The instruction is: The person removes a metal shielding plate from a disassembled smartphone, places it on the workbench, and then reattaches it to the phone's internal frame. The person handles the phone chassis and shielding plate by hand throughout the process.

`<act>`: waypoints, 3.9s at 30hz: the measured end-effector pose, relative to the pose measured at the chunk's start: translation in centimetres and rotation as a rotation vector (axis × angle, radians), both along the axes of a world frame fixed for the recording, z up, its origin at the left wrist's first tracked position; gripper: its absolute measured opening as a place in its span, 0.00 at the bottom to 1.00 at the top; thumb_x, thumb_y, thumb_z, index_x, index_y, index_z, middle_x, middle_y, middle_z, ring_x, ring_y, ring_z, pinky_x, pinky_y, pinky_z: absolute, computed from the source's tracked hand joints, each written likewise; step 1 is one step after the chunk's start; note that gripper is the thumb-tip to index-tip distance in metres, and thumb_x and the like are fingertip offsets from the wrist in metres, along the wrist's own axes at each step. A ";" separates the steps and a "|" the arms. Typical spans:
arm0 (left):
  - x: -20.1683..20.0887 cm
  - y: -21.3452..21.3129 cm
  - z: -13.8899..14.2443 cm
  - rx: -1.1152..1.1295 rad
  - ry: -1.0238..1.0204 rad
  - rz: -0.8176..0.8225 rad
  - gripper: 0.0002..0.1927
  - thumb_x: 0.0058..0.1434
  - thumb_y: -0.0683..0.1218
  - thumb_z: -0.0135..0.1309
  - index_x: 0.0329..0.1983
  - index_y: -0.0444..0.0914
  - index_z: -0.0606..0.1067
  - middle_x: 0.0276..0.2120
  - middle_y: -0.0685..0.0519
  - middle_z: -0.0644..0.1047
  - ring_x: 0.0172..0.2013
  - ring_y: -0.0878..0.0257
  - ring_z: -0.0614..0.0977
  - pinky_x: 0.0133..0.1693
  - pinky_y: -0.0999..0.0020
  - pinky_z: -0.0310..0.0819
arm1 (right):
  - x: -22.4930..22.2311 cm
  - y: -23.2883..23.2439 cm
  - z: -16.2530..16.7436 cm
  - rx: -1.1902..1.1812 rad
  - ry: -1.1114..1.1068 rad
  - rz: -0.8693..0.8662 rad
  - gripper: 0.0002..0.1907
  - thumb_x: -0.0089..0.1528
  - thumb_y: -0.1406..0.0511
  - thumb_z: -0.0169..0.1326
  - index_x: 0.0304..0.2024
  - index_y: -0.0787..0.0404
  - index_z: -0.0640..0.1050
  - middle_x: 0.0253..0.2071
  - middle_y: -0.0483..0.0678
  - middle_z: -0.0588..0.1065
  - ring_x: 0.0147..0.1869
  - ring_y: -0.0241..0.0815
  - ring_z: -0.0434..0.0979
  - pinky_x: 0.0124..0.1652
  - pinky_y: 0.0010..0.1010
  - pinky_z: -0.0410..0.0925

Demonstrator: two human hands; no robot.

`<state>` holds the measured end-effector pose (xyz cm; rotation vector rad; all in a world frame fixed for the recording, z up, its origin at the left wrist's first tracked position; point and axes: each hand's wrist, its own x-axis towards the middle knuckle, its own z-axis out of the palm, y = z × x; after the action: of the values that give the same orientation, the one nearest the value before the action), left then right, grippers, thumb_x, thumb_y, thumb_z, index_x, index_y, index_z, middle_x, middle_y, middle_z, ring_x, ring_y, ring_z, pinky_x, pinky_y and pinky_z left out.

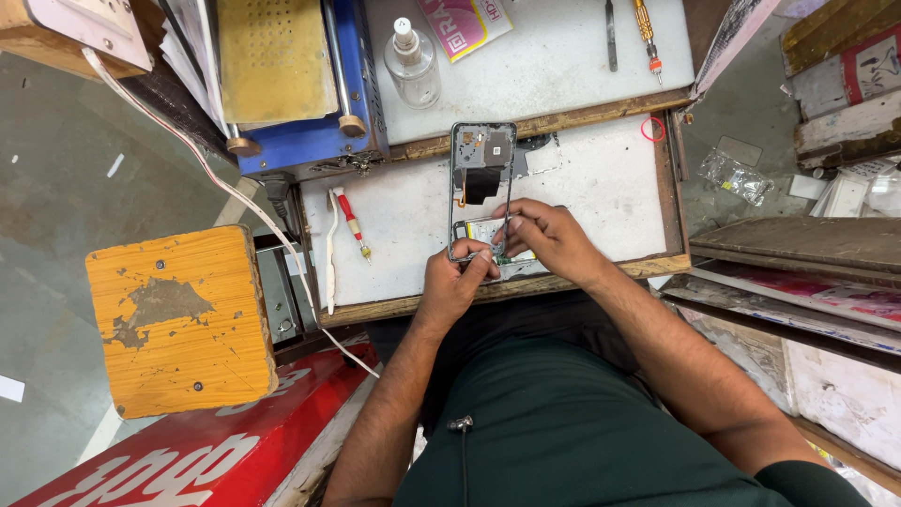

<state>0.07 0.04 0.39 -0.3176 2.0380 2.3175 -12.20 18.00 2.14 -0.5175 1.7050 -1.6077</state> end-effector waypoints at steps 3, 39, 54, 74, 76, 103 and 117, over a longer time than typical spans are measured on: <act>0.0 0.0 0.0 0.003 -0.019 -0.005 0.10 0.72 0.45 0.51 0.40 0.34 0.78 0.31 0.51 0.81 0.35 0.67 0.84 0.40 0.71 0.83 | -0.3 0.0 0.5 -0.090 -0.003 0.015 0.21 0.67 0.71 0.49 0.63 0.67 0.69 0.43 0.51 0.79 0.47 0.37 0.80 0.47 0.30 0.78; 0.1 0.4 -0.1 -0.014 0.028 0.040 0.10 0.72 0.45 0.50 0.42 0.33 0.77 0.31 0.51 0.81 0.35 0.66 0.84 0.39 0.71 0.83 | -0.9 -1.1 0.4 0.103 0.057 -0.031 0.16 0.74 0.63 0.43 0.52 0.67 0.78 0.35 0.50 0.81 0.37 0.37 0.84 0.38 0.26 0.80; 0.1 1.1 1.1 -0.297 0.072 0.066 0.07 0.70 0.42 0.51 0.41 0.33 0.75 0.31 0.50 0.83 0.34 0.66 0.86 0.36 0.71 0.81 | 0.1 -1.1 3.6 0.185 0.136 -0.075 0.25 0.64 0.71 0.55 0.64 0.65 0.69 0.42 0.52 0.83 0.45 0.36 0.84 0.42 0.25 0.78; -0.5 1.7 1.3 -0.369 0.033 0.145 0.15 0.65 0.39 0.57 0.55 0.35 0.76 0.34 0.51 0.84 0.35 0.66 0.86 0.38 0.71 0.82 | -0.4 -1.6 2.4 0.183 0.100 0.044 0.12 0.65 0.72 0.53 0.51 0.69 0.75 0.36 0.49 0.83 0.42 0.36 0.85 0.44 0.28 0.80; -0.5 1.7 1.3 -0.358 0.036 0.148 0.15 0.65 0.39 0.57 0.56 0.35 0.76 0.34 0.51 0.84 0.36 0.66 0.86 0.39 0.71 0.82 | -0.7 -1.5 2.1 0.124 0.045 0.057 0.12 0.65 0.73 0.52 0.52 0.69 0.74 0.37 0.50 0.82 0.43 0.36 0.85 0.46 0.28 0.80; -0.5 1.8 0.6 -0.430 0.040 0.145 0.14 0.64 0.41 0.58 0.53 0.35 0.76 0.33 0.50 0.84 0.35 0.64 0.87 0.37 0.70 0.83 | -0.7 -1.6 0.8 0.167 -0.012 0.014 0.09 0.70 0.71 0.46 0.47 0.67 0.76 0.32 0.49 0.80 0.38 0.35 0.83 0.42 0.27 0.80; -0.6 1.7 0.3 -0.435 0.041 0.136 0.17 0.64 0.42 0.58 0.57 0.39 0.78 0.30 0.52 0.84 0.32 0.66 0.86 0.36 0.70 0.82 | -0.7 -1.4 0.6 0.116 0.086 0.053 0.07 0.65 0.72 0.53 0.46 0.68 0.76 0.32 0.46 0.80 0.39 0.31 0.83 0.42 0.26 0.80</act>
<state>-0.49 1.73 0.73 -0.4360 2.6069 1.9339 -12.89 16.60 2.74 -0.5762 1.8206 -1.4589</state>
